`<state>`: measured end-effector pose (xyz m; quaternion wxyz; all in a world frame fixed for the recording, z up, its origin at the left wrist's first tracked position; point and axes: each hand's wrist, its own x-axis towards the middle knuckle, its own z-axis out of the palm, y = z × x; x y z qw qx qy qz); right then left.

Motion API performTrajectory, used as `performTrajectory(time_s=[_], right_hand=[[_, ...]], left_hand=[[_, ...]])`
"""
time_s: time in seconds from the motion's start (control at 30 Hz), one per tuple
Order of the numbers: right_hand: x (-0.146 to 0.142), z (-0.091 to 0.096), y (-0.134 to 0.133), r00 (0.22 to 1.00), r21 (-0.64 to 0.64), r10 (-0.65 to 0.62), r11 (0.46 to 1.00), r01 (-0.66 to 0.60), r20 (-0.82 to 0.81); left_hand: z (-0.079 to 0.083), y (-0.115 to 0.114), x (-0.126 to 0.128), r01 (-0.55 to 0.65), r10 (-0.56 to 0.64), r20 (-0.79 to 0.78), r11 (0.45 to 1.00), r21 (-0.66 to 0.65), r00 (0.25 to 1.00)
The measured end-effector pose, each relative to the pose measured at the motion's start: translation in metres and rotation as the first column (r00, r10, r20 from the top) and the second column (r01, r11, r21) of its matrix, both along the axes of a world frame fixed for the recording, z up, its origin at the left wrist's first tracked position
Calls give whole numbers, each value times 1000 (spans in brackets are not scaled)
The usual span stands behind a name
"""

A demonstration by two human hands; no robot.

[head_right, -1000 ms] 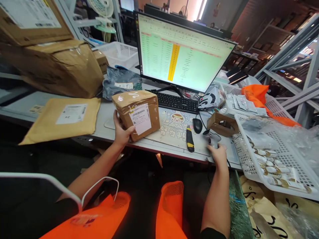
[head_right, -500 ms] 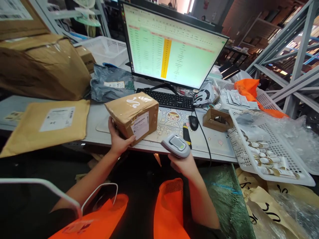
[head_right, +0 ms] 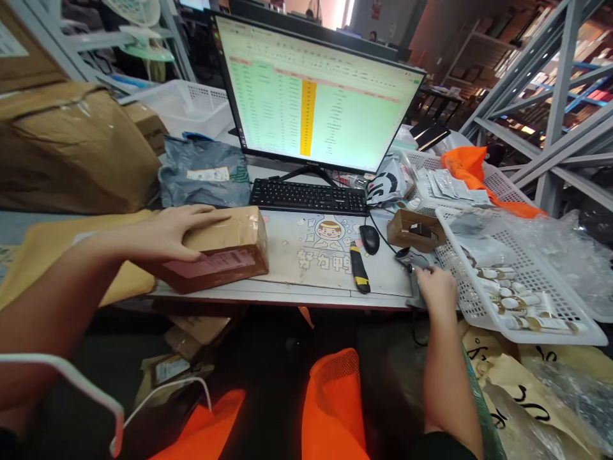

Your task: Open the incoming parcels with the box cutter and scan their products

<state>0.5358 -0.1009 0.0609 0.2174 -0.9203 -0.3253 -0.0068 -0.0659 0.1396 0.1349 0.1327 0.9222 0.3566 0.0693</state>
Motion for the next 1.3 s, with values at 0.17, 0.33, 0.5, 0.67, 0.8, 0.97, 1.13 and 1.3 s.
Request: performTrajectory(time_s=[0.17,0.33,0.5,0.67,0.8,0.97,1.13,1.3], right_hand=[[-96,11,98,852,-29,522,853,-521,51],[-149,1,210,809,-114,585,809,-576,63],[-151,-9,243,845,-156,523,849,-505,114],[-151,4,239,843,-206,518,849,-486,145],[-143,4,165,836,-192,535,839,-510,117],[-136,-26,52,901,-331,424,866,-374,91],[-151,-41,24,885,-139,459,884,-446,75],[-202,-12,6,600,255,799,570,-781,49]], left_hand=[[9,-2,16,244,-237,85,966,-81,968],[-14,-75,69,30,-69,323,992,124,944],[-38,-127,97,-257,121,496,942,215,860],[-35,-134,58,-182,9,427,913,365,904],[-48,-140,33,-240,8,480,874,424,877],[-67,-136,38,-261,-33,570,866,426,821],[-72,-123,52,-288,40,613,906,310,789],[-71,-121,56,-319,86,606,903,289,791]])
